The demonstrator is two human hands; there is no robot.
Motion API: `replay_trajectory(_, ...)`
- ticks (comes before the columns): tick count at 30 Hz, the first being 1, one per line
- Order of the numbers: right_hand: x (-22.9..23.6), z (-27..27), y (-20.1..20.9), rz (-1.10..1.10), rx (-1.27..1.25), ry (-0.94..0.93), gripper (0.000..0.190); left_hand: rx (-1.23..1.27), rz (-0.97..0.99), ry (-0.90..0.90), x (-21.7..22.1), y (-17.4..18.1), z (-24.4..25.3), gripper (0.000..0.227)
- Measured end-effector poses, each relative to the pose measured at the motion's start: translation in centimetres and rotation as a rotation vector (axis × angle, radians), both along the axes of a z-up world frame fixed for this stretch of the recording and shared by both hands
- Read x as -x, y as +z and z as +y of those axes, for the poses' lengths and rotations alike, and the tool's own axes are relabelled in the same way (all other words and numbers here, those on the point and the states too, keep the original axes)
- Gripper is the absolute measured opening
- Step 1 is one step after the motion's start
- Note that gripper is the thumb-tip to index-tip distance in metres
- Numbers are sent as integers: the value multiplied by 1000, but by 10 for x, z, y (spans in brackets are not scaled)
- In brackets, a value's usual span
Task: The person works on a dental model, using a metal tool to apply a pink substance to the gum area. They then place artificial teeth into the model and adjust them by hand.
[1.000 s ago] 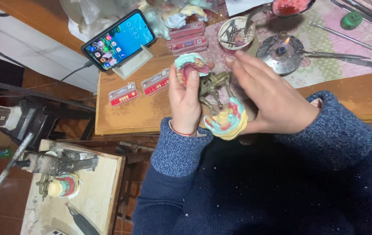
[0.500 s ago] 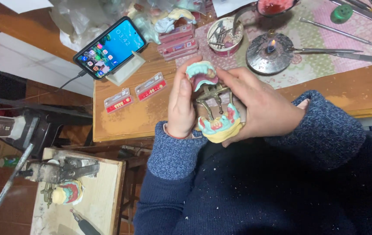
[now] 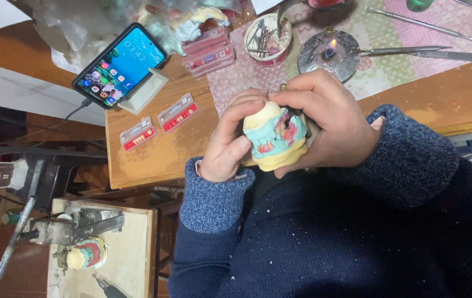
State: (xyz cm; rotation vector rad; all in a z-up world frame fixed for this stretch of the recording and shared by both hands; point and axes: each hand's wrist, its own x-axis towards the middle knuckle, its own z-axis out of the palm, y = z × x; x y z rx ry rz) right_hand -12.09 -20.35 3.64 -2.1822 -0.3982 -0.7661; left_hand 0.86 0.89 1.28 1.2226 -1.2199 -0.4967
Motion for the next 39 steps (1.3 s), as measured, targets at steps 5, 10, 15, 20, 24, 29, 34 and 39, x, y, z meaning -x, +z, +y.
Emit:
replay_trajectory(5, 1, 1, 1, -25, -3, -11, 100, 13, -78, -11, -1, -1, -3, 45)
replay_trajectory(10, 2, 2, -1, -40, -21, -4, 99, 76, -199, -11, 4, 16, -15, 70)
replay_trajectory(15, 2, 3, 0, -34, -69, 6, 98, 56, -393, 166, 8, 0, -15, 100)
replay_trajectory(20, 3, 5, -5, -139, -45, -13, 87, 110, -374, 237, 10, -3, -14, 103)
replay_trajectory(24, 4, 7, -10, -142, 20, -45, 69, 146, -360, 257, 10, -5, -15, 105)
replay_trajectory(29, 5, 6, -13, -102, 19, -14, 64, 148, -351, 251, 10, -3, -14, 108)
replay_trajectory(34, 4, 3, -15, -104, 51, 12, 62, 128, -346, 256, 10, -6, -12, 108)
replay_trajectory(39, 5, 4, -15, -99, 59, 7, 60, 127, -315, 248, 11, -6, -12, 108)
